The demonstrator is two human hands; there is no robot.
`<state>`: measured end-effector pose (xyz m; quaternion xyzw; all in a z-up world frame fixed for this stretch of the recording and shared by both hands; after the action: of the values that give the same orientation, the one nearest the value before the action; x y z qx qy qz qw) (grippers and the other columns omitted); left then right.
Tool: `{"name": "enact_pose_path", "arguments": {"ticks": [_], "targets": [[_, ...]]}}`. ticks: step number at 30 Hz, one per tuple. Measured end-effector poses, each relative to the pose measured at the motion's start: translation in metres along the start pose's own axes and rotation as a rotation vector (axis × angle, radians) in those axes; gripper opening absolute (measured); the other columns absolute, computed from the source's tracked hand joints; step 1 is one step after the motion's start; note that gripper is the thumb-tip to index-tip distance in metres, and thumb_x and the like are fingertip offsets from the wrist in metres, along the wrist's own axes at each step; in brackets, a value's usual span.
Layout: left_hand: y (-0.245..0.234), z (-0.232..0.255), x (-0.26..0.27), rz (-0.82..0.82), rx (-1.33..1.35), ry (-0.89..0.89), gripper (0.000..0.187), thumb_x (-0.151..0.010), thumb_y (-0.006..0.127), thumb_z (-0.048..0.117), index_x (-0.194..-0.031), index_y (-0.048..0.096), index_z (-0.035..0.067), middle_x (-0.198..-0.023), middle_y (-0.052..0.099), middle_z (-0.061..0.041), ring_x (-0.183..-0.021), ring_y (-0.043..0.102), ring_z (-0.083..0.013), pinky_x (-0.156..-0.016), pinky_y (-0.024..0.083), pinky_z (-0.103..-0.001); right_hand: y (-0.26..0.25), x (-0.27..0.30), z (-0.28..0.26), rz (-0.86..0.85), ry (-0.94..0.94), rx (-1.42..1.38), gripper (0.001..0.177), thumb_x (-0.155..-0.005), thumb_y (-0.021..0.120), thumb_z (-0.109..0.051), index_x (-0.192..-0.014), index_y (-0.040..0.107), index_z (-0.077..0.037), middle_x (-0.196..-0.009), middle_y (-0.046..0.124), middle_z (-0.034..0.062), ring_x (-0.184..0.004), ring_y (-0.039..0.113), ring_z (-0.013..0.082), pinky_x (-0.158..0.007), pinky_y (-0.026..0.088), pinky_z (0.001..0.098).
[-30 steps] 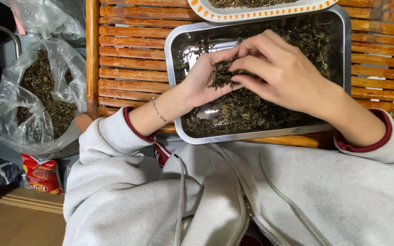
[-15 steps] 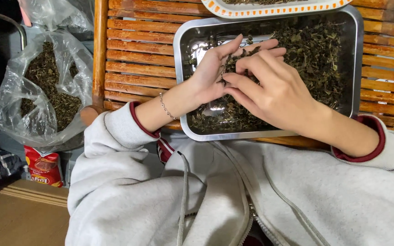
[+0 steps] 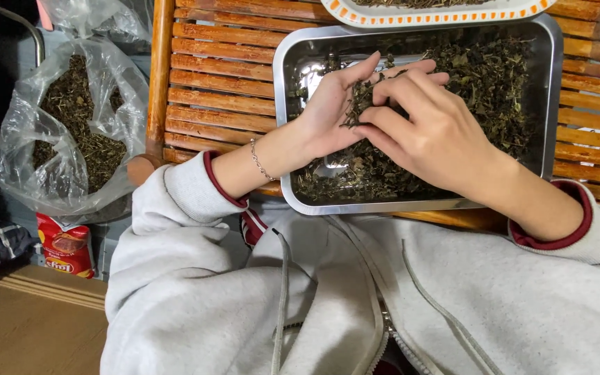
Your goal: Sorting dried tea leaves by hand to remove stems and debris, placing the removed parts into a separate tray.
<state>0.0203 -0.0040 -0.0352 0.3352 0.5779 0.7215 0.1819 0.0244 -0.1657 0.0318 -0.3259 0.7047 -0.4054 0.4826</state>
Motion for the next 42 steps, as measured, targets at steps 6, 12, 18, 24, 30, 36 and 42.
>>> {"name": "enact_pose_path", "arguments": {"ticks": [6, 12, 18, 24, 30, 36, 42], "targets": [[-0.010, -0.002, -0.004, 0.065, -0.010, 0.026, 0.037, -0.101, 0.056, 0.034, -0.093, 0.066, -0.001, -0.067, 0.050, 0.001, -0.053, 0.044, -0.0120, -0.045, 0.033, -0.023, 0.003, -0.001, 0.002, 0.027, -0.029, 0.001, 0.014, -0.101, 0.081, -0.003, -0.106, 0.073, 0.006, -0.104, 0.061, 0.0195, -0.098, 0.063, 0.0336, -0.083, 0.061, 0.0409], [0.001, 0.001, 0.001, 0.035, -0.044, -0.039, 0.062, -0.104, 0.047, 0.041, -0.146, 0.052, -0.004, -0.118, 0.055, -0.013, -0.107, 0.054, -0.0227, -0.087, 0.046, -0.027, 0.009, -0.008, -0.001, 0.122, -0.132, 0.109, 0.008, -0.102, 0.078, 0.002, -0.107, 0.074, 0.007, -0.099, 0.064, 0.0191, -0.088, 0.060, 0.0302, -0.077, 0.062, 0.0401], [0.003, -0.002, 0.002, -0.033, -0.004, -0.065, 0.078, -0.100, 0.042, 0.053, -0.151, 0.045, -0.005, -0.155, 0.048, -0.026, -0.142, 0.050, -0.0308, -0.112, 0.045, -0.028, 0.009, -0.009, -0.005, 0.072, -0.239, 0.291, 0.003, -0.102, 0.070, 0.006, -0.103, 0.073, 0.006, -0.101, 0.067, 0.0166, -0.086, 0.061, 0.0249, -0.076, 0.060, 0.0345], [0.005, -0.002, 0.004, 0.000, 0.067, -0.099, 0.095, -0.091, 0.043, 0.065, -0.153, 0.040, -0.006, -0.157, 0.042, -0.027, -0.147, 0.043, -0.0354, -0.119, 0.042, -0.036, 0.009, -0.010, -0.006, 0.037, -0.312, 0.443, 0.008, -0.103, 0.067, -0.001, -0.100, 0.074, 0.000, -0.095, 0.067, 0.0101, -0.083, 0.059, 0.0208, -0.072, 0.051, 0.0289], [0.000, -0.003, 0.002, -0.007, 0.060, -0.106, 0.097, -0.089, 0.045, 0.071, -0.148, 0.047, -0.007, -0.152, 0.048, -0.029, -0.143, 0.049, -0.0374, -0.114, 0.048, -0.038, 0.007, -0.011, -0.010, 0.030, -0.347, 0.546, 0.013, -0.104, 0.065, -0.004, -0.093, 0.073, -0.004, -0.090, 0.066, 0.0072, -0.078, 0.057, 0.0196, -0.070, 0.047, 0.0285], [-0.001, -0.003, 0.003, 0.053, -0.011, -0.069, 0.095, -0.089, 0.045, 0.071, -0.142, 0.054, -0.007, -0.127, 0.061, -0.019, -0.115, 0.058, -0.0295, -0.096, 0.047, -0.035, 0.010, -0.008, -0.002, 0.079, -0.295, 0.447, 0.010, -0.104, 0.070, -0.007, -0.095, 0.073, -0.006, -0.097, 0.073, 0.0096, -0.085, 0.065, 0.0200, -0.074, 0.051, 0.0295], [0.001, -0.001, -0.002, 0.253, -0.117, 0.035, 0.040, -0.086, 0.063, 0.049, -0.074, 0.061, 0.011, -0.068, 0.055, 0.000, -0.059, 0.050, -0.0158, -0.055, 0.042, -0.026, -0.019, -0.011, 0.004, 0.199, 0.160, -0.300, 0.006, -0.098, 0.082, 0.006, -0.099, 0.075, 0.005, -0.099, 0.072, 0.0201, -0.081, 0.063, 0.0251, -0.070, 0.052, 0.0328]]}}
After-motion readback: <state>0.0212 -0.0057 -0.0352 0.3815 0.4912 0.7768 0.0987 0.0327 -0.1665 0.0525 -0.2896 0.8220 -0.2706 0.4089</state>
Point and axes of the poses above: each hand's wrist, its own x-axis away from the middle knuckle, its own y-axis out of the palm, z = x × y, the point moved 1 cm from there along -x, towards the middle knuckle
